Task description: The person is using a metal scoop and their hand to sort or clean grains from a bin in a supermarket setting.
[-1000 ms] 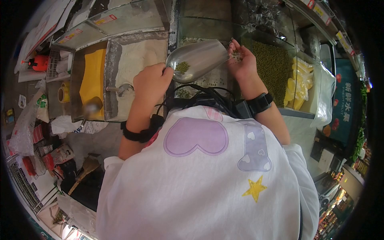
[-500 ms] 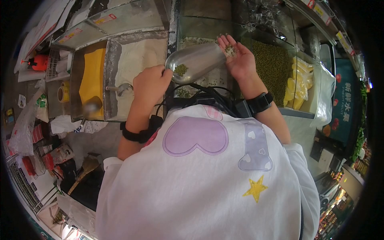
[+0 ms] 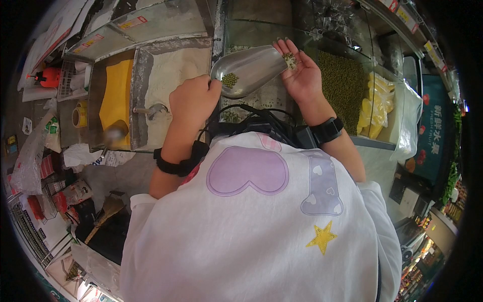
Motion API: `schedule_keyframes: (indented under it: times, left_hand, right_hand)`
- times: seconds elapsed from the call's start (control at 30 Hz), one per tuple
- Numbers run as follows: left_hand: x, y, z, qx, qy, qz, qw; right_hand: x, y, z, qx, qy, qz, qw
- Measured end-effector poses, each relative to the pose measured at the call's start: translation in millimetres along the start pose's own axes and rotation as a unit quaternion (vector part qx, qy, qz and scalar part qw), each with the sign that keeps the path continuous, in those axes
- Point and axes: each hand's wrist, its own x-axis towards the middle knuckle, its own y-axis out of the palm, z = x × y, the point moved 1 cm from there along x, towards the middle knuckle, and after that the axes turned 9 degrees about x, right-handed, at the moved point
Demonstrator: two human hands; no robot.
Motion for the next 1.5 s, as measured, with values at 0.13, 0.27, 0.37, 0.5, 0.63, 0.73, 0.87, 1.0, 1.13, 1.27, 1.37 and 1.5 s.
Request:
schedule_keyframes:
  times: [0.13, 0.27, 0.37, 0.5, 0.63, 0.73, 0.87, 1.0, 1.13, 1.27, 1.37, 1.5]
  left_hand:
    - [0, 0, 0, -0.002, 0.002, 0.000, 1.000]
    - [0, -2, -2, -0.004, -0.001, 0.007, 1.000]
    - [0, -2, -2, -0.015, -0.011, 0.020, 1.000]
    - [0, -2, -3, -0.021, -0.012, 0.028, 0.999]
    - [0, -2, -3, -0.016, -0.011, 0.032, 0.999]
    - [0, 0, -3, -0.031, -0.010, 0.027, 0.999]
    - [0, 3, -3, -0.039, -0.002, 0.020, 0.999]
    - [0, 2, -4, -0.032, -0.002, 0.016, 0.999]
    - [0, 3, -4, -0.029, -0.002, 0.020, 0.999]
    - [1, 5, -3, -0.032, -0.003, 0.021, 0.999]
    - [1, 5, -2, -0.027, 0.002, 0.018, 0.999]
    - [0, 6, 0, -0.032, 0.010, -0.004, 0.999]
  right_hand:
    - [-2, 3, -1, -0.002, -0.007, -0.010, 1.000]
    - [1, -5, 2, -0.007, 0.005, 0.013, 1.000]
    - [0, -5, 1, -0.008, 0.011, 0.021, 1.000]
    - [-3, 1, -1, -0.021, 0.002, 0.006, 1.000]
    - [-3, -1, 0, -0.020, 0.006, 0.012, 1.000]
    - [-3, -1, 0, -0.010, 0.014, 0.028, 0.999]
    - [-7, 8, -3, -0.019, -0.003, 0.001, 1.000]
    - [-6, 5, -2, -0.014, -0.009, 0.003, 1.000]
    - [-5, 3, -1, -0.023, -0.008, 0.009, 1.000]
    - [-6, 5, -3, -0.023, -0.010, -0.001, 1.000]
    - [-5, 0, 0, -0.034, -0.014, -0.015, 0.999]
    - [3, -14, 5, 0.022, -0.084, -0.143, 0.986]
